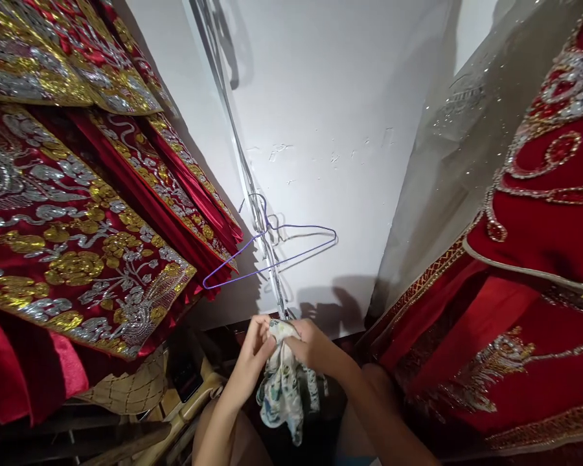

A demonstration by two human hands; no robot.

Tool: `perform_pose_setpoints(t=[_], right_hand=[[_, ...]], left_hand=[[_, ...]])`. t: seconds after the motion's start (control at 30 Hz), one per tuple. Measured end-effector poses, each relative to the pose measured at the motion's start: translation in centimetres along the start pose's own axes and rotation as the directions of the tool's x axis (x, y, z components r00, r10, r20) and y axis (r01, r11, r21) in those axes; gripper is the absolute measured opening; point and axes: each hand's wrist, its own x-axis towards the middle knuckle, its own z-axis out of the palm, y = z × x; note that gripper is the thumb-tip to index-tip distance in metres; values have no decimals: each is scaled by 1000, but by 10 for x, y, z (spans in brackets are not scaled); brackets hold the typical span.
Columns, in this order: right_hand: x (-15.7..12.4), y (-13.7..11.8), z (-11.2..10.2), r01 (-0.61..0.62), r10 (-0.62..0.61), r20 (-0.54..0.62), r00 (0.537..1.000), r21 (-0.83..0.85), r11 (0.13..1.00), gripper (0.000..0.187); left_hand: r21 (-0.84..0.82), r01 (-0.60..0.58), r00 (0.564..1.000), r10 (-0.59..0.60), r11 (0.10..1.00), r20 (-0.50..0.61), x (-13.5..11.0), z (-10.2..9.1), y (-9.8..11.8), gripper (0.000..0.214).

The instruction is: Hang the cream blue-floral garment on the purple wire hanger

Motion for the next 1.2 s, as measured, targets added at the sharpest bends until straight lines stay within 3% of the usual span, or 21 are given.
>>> perform_pose_setpoints(t=[0.07,0.13,0.23,0.33,0.4,0.57,0.63,0.7,0.8,0.9,0.97,1.07,1.17,1.2], right_hand=[[13,-13,-14,103,-108,-36,993,-123,987,26],[30,-23,-25,162,-185,-92,978,-216,963,37],[61,-22,-31,83,-145,-228,963,-260,962,51],[88,-3,-26,-46,-47,-305,951,-289,956,39],[96,12,-23,-69,-39,-325,945,-315,947,30],[76,31,-43,-65,-104,-449,887,-345,936,36],[60,27,-59,-63,-133,-481,867,-371,926,40],[47,18,-72,-42,-170,-484,859,-397,917,45],[34,3,-81,-3,-192,-455,870,-394,919,46],[30,-8,-80,0,-185,-450,873,-380,925,46],[28,-12,-74,-18,-161,-439,884,-375,927,46],[22,-14,-61,0,-139,-332,933,-387,922,37],[5,-13,-56,62,-175,-241,955,-414,908,12],[-1,-13,-59,72,-197,-260,945,-423,903,16]], left_hand=[[79,97,983,-108,992,147,-15,-11,-5,38],[192,145,960,-185,971,210,-29,-21,-8,40],[394,146,963,-222,907,152,-42,-38,-4,41],[516,104,980,-176,850,92,-41,-62,13,46],[600,77,986,-149,796,72,-37,-81,26,48],[892,26,991,-129,452,36,-31,-126,46,46],[923,3,992,-118,384,46,-26,-139,48,40],[930,-26,999,-32,366,40,-18,-148,49,39],[927,-101,982,183,362,36,3,-148,54,47],[906,-133,946,324,401,-4,26,-132,70,46],[874,-183,932,362,451,8,39,-113,84,39],[832,-281,919,383,478,90,53,-84,100,28],[820,-270,908,416,505,42,65,-72,105,25],[814,-265,903,429,517,22,68,-73,105,27]])
